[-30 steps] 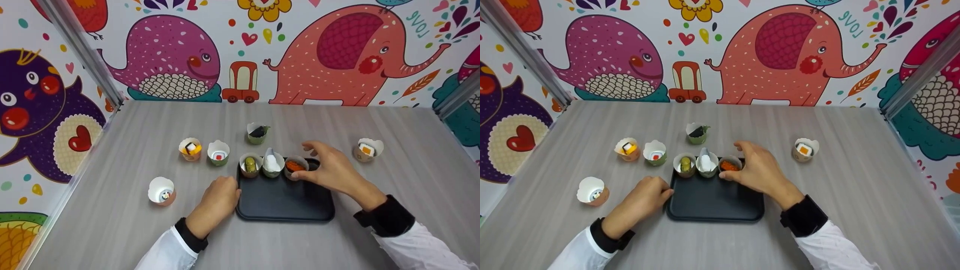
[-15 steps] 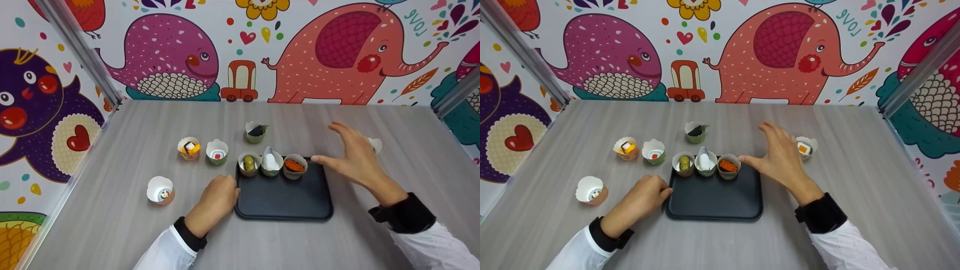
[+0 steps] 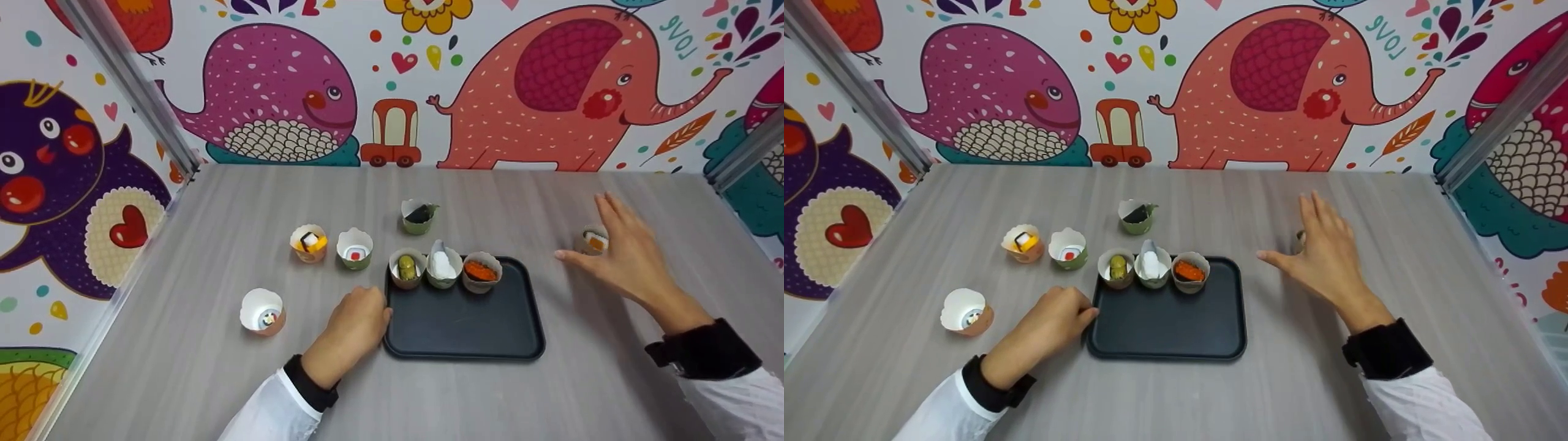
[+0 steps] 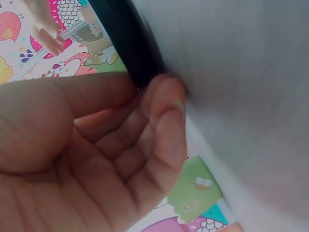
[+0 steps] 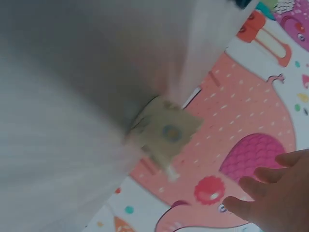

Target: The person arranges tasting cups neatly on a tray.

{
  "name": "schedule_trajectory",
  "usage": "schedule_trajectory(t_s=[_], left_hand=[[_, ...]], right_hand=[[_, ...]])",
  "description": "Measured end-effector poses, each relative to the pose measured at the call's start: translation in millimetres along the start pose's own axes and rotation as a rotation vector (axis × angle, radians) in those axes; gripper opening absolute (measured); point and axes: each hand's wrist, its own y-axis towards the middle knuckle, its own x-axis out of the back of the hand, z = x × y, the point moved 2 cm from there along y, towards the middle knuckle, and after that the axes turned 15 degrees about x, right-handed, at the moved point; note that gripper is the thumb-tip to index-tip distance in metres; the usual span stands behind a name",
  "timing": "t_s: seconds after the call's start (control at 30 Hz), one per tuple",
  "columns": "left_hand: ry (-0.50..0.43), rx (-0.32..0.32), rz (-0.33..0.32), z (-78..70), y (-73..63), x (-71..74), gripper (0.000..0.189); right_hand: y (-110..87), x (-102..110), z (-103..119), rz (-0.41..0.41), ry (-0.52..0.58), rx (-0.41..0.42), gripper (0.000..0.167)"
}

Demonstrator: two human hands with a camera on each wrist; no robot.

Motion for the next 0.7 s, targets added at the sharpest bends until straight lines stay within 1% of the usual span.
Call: schedule_trajectory(t_s=[0.2, 0.33, 0.5, 0.7], left_hand=[[0.006, -0.010, -0.026, 0.2, -0.9, 0.5, 0.019], [0.002, 0.003, -0.017, -0.4, -0.9, 0.2, 0.020], [0.002, 0.004, -0.009, -1.1, -0.3, -0.4, 0.019], [0.000, 0.006, -0.010, -1.1, -0.2, -0.3, 0.018]], right_hand=[[-3.4, 0, -26, 0.062, 0.013, -0.049, 0.117], [-2.2, -2, -39, 0.097, 0.028, -0.100, 0.115], [-2.4, -6, -50, 0.108, 0.037, -0.154, 0.112], [-1.5, -12, -57, 0.116, 0.029, -0.179, 0.104]])
